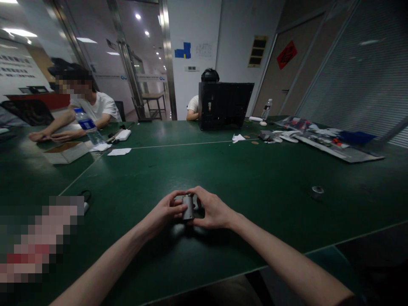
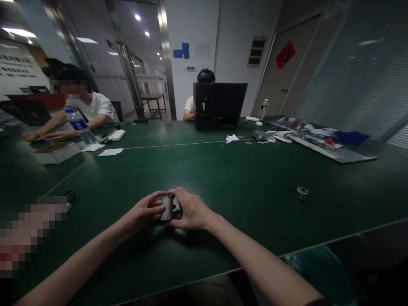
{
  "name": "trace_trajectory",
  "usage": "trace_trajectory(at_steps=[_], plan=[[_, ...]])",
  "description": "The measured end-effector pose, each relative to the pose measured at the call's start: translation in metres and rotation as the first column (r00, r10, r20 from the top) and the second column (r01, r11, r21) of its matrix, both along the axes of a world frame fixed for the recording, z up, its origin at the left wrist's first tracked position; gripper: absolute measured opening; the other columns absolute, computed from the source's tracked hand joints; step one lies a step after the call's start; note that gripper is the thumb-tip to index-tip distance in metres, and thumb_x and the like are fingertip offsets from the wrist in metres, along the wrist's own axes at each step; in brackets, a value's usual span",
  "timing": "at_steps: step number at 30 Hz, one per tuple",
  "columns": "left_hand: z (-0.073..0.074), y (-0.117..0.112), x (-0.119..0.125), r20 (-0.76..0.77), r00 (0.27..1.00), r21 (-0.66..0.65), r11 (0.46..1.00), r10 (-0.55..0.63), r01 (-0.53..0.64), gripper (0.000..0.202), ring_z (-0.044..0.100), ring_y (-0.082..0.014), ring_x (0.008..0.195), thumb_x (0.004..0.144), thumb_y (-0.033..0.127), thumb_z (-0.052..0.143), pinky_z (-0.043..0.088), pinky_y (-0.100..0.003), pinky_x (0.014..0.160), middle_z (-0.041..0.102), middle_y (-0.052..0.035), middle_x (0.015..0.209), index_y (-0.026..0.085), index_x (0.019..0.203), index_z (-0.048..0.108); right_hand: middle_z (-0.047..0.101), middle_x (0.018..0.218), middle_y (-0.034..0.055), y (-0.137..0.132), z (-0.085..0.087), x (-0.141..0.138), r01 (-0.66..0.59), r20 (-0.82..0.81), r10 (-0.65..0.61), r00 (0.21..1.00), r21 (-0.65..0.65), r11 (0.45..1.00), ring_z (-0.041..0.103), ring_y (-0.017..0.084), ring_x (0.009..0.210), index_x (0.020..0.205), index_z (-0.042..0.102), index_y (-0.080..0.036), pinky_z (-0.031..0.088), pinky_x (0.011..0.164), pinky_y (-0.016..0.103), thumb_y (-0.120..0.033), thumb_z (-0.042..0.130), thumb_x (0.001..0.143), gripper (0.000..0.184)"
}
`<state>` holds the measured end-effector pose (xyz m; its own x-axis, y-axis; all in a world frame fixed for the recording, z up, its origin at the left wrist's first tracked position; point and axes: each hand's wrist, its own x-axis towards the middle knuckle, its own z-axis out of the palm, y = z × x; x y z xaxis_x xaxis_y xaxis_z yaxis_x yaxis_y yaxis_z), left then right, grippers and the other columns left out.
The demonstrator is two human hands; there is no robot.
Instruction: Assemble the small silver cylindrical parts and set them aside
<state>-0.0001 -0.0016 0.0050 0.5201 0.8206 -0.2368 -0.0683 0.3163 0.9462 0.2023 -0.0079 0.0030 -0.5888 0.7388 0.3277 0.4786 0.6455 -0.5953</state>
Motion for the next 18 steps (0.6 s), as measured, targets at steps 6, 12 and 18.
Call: trace_trajectory(at_steps=[6, 12, 18], plan=[[0.0035, -0.0017, 0.0009, -0.002, 1.000, -0.021, 1.000, 0.009, -0.009, 0.053, 0.062, -0.0222, 0.093, 0.072, 0.024, 0.072, 0.045, -0.031, 0.080, 0.063, -0.0089, 0.101, 0.018, 0.120, 0.048, 0.055, 0.115, 0.0097, 0.0002, -0.0015, 0.0002, -0.014, -0.019, 0.013, 1.000, -0.026, 1.000, 0.056, 0.019, 0.090, 0.126, 0.040, -0.018, 0.046, 0.076, 0.031, -0.031, 0.073, 0.067, 0.069], [0.0054, -0.0031, 0.0010, 0.004, 1.000, -0.012, 1.000, -0.026, 0.026, 0.054, 0.060, -0.0246, 0.101, 0.073, 0.025, 0.072, 0.044, -0.034, 0.086, 0.062, -0.0108, 0.106, 0.017, 0.121, 0.049, 0.060, 0.108, 0.0077, 0.0015, -0.0043, -0.0013, -0.015, -0.042, 0.011, 0.999, -0.091, 0.996, 0.059, 0.018, 0.083, 0.125, 0.040, -0.019, 0.046, 0.072, 0.030, -0.031, 0.074, 0.066, 0.069], [0.0048, -0.0029, 0.0023, 0.027, 0.999, -0.041, 0.999, -0.020, 0.022, 0.048, 0.061, -0.0229, 0.100, 0.075, 0.028, 0.073, 0.047, -0.032, 0.085, 0.061, -0.0113, 0.109, 0.017, 0.117, 0.052, 0.060, 0.106, 0.0077, 0.0022, -0.0050, -0.0027, -0.020, -0.080, 0.009, 0.997, -0.126, 0.992, 0.059, 0.017, 0.083, 0.122, 0.041, -0.018, 0.047, 0.073, 0.030, -0.033, 0.075, 0.065, 0.069]])
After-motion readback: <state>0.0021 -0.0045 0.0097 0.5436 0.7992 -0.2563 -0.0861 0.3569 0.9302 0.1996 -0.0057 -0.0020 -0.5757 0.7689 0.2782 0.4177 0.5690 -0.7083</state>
